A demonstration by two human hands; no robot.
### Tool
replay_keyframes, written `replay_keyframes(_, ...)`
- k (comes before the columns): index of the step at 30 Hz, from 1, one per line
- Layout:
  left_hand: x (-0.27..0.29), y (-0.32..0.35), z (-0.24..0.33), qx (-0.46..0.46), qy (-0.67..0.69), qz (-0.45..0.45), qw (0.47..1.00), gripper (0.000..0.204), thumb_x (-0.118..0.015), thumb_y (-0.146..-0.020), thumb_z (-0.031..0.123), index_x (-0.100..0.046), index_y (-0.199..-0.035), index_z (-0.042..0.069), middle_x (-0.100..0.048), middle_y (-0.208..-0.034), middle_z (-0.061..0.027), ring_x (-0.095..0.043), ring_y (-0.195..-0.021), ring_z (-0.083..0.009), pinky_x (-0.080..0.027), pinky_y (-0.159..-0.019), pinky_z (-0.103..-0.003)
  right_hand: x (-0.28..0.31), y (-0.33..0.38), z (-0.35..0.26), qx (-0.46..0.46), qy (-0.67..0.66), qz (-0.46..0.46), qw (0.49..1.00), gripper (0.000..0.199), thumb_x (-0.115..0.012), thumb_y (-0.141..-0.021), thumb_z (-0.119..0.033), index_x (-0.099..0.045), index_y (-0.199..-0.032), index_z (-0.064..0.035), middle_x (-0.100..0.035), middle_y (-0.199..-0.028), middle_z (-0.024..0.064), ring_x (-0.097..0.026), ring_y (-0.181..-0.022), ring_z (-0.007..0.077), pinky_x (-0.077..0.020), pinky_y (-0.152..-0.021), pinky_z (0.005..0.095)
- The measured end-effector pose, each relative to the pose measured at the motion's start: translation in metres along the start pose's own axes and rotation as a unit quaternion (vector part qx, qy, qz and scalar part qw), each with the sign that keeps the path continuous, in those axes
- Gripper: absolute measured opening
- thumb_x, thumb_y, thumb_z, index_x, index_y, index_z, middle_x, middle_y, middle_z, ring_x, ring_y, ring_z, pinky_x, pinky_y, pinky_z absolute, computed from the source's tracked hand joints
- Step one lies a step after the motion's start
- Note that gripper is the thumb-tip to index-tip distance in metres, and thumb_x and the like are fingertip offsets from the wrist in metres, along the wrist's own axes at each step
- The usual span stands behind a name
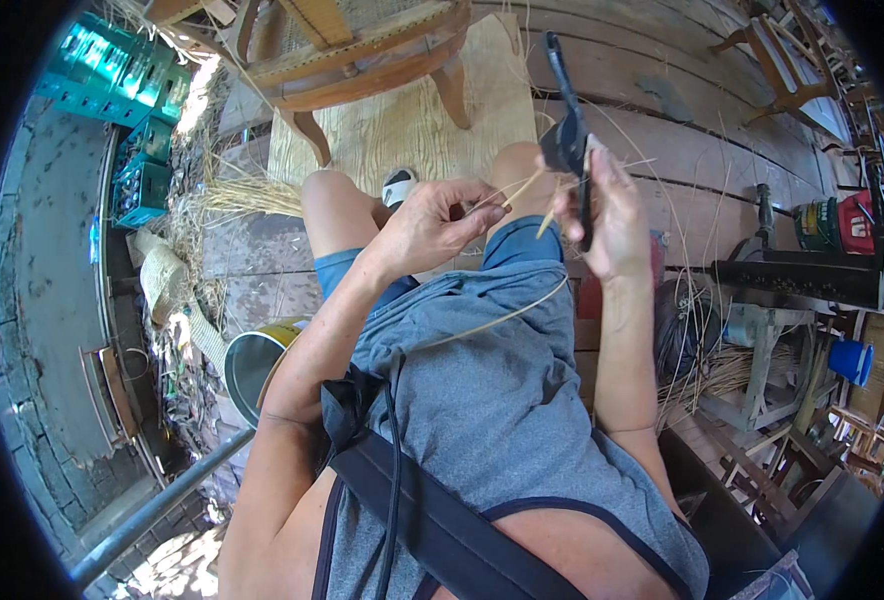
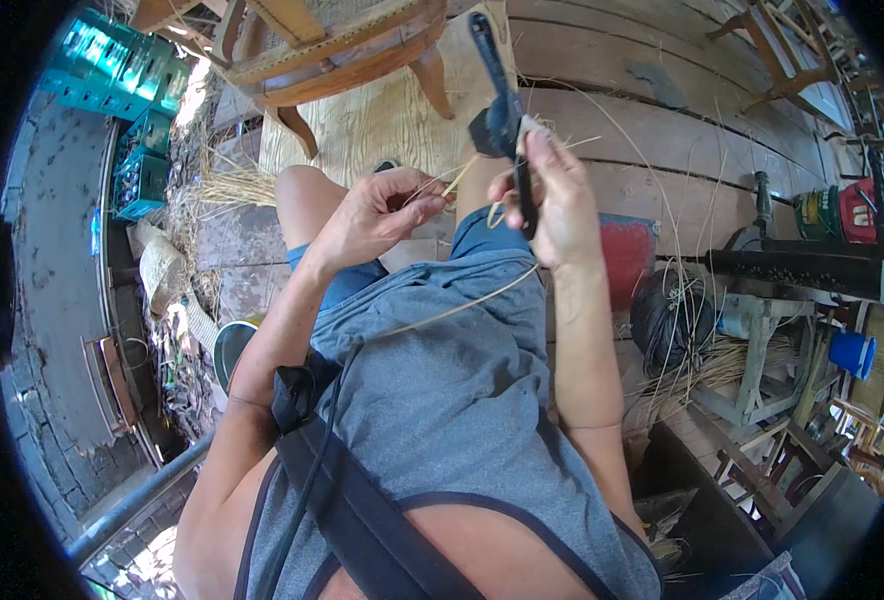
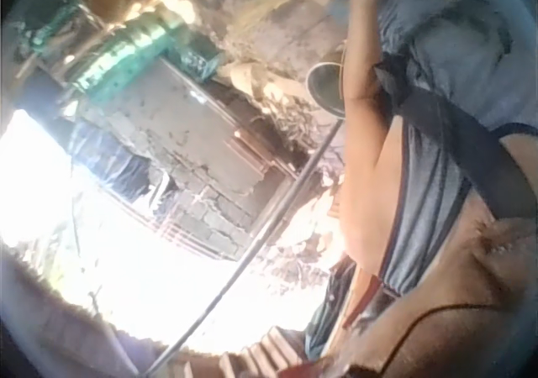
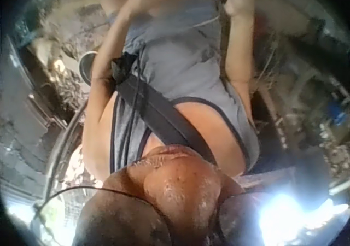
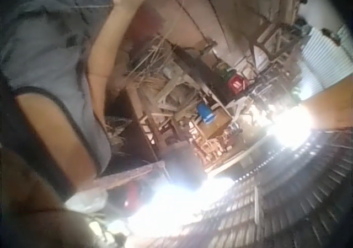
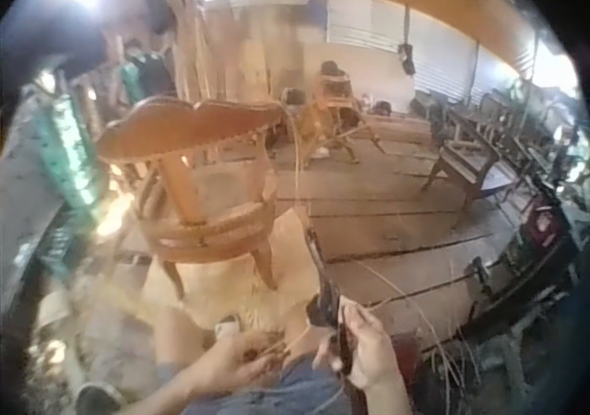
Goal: Scraping and processing strands of rattan or bamboo using a trimming tool.
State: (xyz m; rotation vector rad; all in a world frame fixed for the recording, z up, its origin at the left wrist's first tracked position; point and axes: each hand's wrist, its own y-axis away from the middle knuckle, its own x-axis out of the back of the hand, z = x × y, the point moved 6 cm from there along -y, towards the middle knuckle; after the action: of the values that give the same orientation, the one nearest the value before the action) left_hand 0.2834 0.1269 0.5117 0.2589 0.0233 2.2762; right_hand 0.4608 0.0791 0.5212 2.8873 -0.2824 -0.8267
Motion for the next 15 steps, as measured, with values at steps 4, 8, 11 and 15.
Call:
replay_keyframes(4, 0.004, 0.002, -0.009, 0.019, 0.067, 0.061, 0.996, 0.021, -0.063, -0.095, 0.021, -0.065, -0.093, 0.000, -0.055, -0.072, 0.0071, -0.042, -0.064, -0.0003, -0.035, -0.055, -0.018, -0.001, 0.001, 0.001, -0.015, -0.132, -0.029, 0.991, 0.036, -0.044, -0.101, -0.035, -0.056, -0.109, -0.0017, -0.058, -0.084, 0.0063, -0.055, -0.056, 0.0108, -0.0410, -0.039, 0.0202)
replay_keyframes(8, 0.014, 0.020, -0.019, 0.142, 0.242, 0.016, 0.960, 0.024, -0.063, -0.094, 0.028, -0.068, -0.089, 0.005, -0.055, -0.069, 0.0066, -0.049, -0.062, -0.0015, -0.041, -0.058, -0.018, 0.005, -0.009, 0.009, -0.004, -0.377, -0.147, 0.914, 0.037, -0.041, -0.102, -0.036, -0.054, -0.110, -0.0018, -0.046, -0.082, 0.0040, -0.046, -0.052, 0.0120, -0.0425, -0.041, 0.0231)
replay_keyframes(11, 0.014, 0.024, -0.016, 0.110, 0.198, -0.021, 0.974, 0.027, -0.064, -0.093, 0.030, -0.067, -0.089, 0.004, -0.054, -0.066, 0.0054, -0.049, -0.059, -0.0014, -0.042, -0.053, -0.018, 0.012, -0.022, 0.002, 0.069, -0.369, -0.179, 0.910, 0.027, -0.053, -0.097, -0.026, -0.054, -0.104, -0.0007, -0.046, -0.081, 0.0037, -0.046, -0.054, 0.0121, -0.0429, -0.040, 0.0233)
replay_keyframes(15, 0.031, 0.038, -0.023, 0.139, 0.092, -0.013, 0.986, 0.026, -0.064, -0.094, 0.025, -0.066, -0.092, -0.001, -0.054, -0.065, 0.0035, -0.048, -0.055, -0.0028, -0.041, -0.047, -0.020, 0.023, -0.031, -0.017, 0.131, -0.344, -0.241, 0.898, 0.023, -0.057, -0.095, -0.022, -0.053, -0.105, -0.0017, -0.046, -0.082, 0.0039, -0.048, -0.058, 0.0123, -0.0444, -0.041, 0.0239)
